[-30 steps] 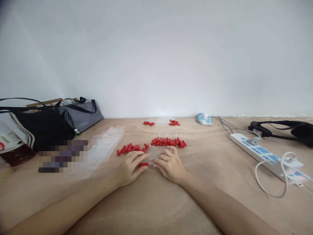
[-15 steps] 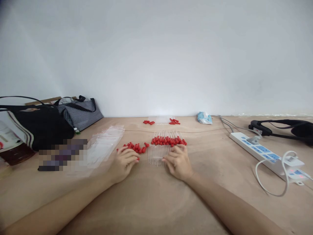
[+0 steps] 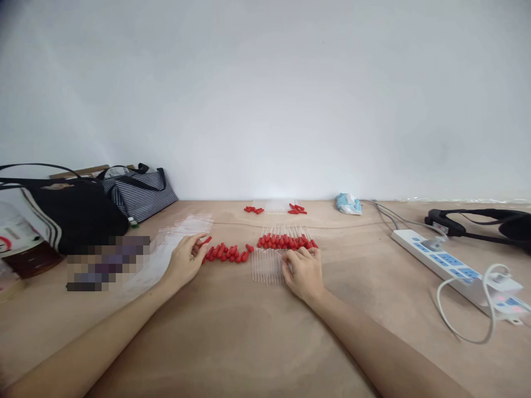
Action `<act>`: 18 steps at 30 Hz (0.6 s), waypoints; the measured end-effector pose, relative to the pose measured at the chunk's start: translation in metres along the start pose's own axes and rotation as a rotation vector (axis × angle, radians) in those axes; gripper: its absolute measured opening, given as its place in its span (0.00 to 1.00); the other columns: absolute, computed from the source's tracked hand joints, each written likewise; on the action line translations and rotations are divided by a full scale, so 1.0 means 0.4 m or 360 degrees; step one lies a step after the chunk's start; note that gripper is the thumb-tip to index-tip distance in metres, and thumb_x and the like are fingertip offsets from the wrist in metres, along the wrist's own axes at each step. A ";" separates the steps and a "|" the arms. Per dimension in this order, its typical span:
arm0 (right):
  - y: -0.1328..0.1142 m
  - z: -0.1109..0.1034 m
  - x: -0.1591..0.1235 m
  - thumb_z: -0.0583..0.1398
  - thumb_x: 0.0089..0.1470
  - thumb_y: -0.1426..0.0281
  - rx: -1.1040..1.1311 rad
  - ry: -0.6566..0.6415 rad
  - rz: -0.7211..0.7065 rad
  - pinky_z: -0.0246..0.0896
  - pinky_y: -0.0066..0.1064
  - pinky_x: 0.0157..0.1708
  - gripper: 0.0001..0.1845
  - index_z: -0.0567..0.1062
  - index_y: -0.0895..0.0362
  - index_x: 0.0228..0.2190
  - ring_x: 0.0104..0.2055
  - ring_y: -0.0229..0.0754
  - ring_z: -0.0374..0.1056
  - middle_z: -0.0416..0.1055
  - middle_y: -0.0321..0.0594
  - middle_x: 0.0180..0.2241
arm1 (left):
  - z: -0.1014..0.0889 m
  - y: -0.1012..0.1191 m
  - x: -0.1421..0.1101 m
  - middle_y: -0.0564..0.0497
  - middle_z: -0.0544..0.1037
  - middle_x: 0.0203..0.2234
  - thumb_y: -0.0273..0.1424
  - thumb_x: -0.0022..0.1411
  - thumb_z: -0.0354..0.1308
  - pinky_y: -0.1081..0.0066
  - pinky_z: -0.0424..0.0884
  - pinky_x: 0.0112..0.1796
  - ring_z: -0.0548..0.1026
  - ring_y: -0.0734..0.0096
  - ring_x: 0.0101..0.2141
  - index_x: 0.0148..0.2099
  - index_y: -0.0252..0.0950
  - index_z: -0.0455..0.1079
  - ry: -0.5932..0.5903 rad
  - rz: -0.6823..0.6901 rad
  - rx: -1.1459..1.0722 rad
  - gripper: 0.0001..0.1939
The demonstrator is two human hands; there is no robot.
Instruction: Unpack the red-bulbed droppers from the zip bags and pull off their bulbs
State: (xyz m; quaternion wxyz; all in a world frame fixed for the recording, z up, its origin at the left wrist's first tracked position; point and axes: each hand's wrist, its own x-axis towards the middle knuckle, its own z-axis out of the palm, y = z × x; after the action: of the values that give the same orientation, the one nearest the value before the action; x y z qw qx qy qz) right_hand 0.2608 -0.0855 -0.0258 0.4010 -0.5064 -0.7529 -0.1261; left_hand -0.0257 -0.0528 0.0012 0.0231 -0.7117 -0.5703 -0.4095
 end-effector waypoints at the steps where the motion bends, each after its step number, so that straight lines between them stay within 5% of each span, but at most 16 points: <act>1: 0.000 0.002 0.000 0.53 0.50 0.72 -0.0010 -0.0007 -0.0017 0.42 0.35 0.39 0.09 0.71 0.56 0.23 0.29 0.37 0.62 0.71 0.35 0.21 | -0.004 -0.011 0.008 0.50 0.70 0.29 0.34 0.54 0.49 0.72 0.69 0.30 0.69 0.73 0.25 0.44 0.33 0.66 -0.0030 -0.0084 0.0006 0.16; 5: -0.009 -0.002 0.001 0.54 0.50 0.66 -0.0001 -0.0105 -0.0096 0.41 0.36 0.39 0.09 0.74 0.54 0.27 0.32 0.39 0.61 0.72 0.36 0.24 | -0.014 -0.032 0.021 0.52 0.74 0.26 0.40 0.51 0.51 0.73 0.68 0.31 0.71 0.71 0.26 0.41 0.35 0.68 -0.0257 -0.0305 0.0045 0.18; 10: -0.020 -0.021 0.004 0.56 0.47 0.54 0.0052 -0.0252 -0.0161 0.42 0.36 0.39 0.17 0.75 0.53 0.32 0.33 0.41 0.61 0.71 0.39 0.28 | -0.025 -0.038 0.022 0.50 0.76 0.27 0.41 0.56 0.44 0.72 0.67 0.32 0.72 0.68 0.29 0.37 0.35 0.70 -0.0221 -0.0432 0.0098 0.19; 14: -0.008 -0.022 0.006 0.51 0.53 0.57 0.0161 -0.0206 -0.0017 0.44 0.34 0.37 0.17 0.74 0.53 0.32 0.33 0.39 0.62 0.70 0.38 0.29 | -0.025 -0.015 0.037 0.49 0.75 0.32 0.38 0.52 0.48 0.69 0.66 0.37 0.70 0.65 0.33 0.37 0.35 0.70 -0.0176 -0.0289 0.0155 0.15; 18: 0.017 -0.009 0.007 0.45 0.57 0.62 0.0180 -0.0091 0.0284 0.45 0.33 0.34 0.22 0.72 0.55 0.22 0.32 0.38 0.63 0.69 0.36 0.25 | 0.016 0.057 0.076 0.46 0.73 0.32 0.39 0.50 0.52 0.64 0.62 0.42 0.68 0.59 0.39 0.29 0.36 0.71 -0.0495 -0.0145 0.0257 0.12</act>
State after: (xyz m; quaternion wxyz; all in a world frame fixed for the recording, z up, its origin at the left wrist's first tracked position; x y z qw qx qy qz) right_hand 0.2678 -0.0828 -0.0229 0.4169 -0.5514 -0.7219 -0.0326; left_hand -0.0028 -0.0332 0.0253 -0.0268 -0.7358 -0.6296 -0.2480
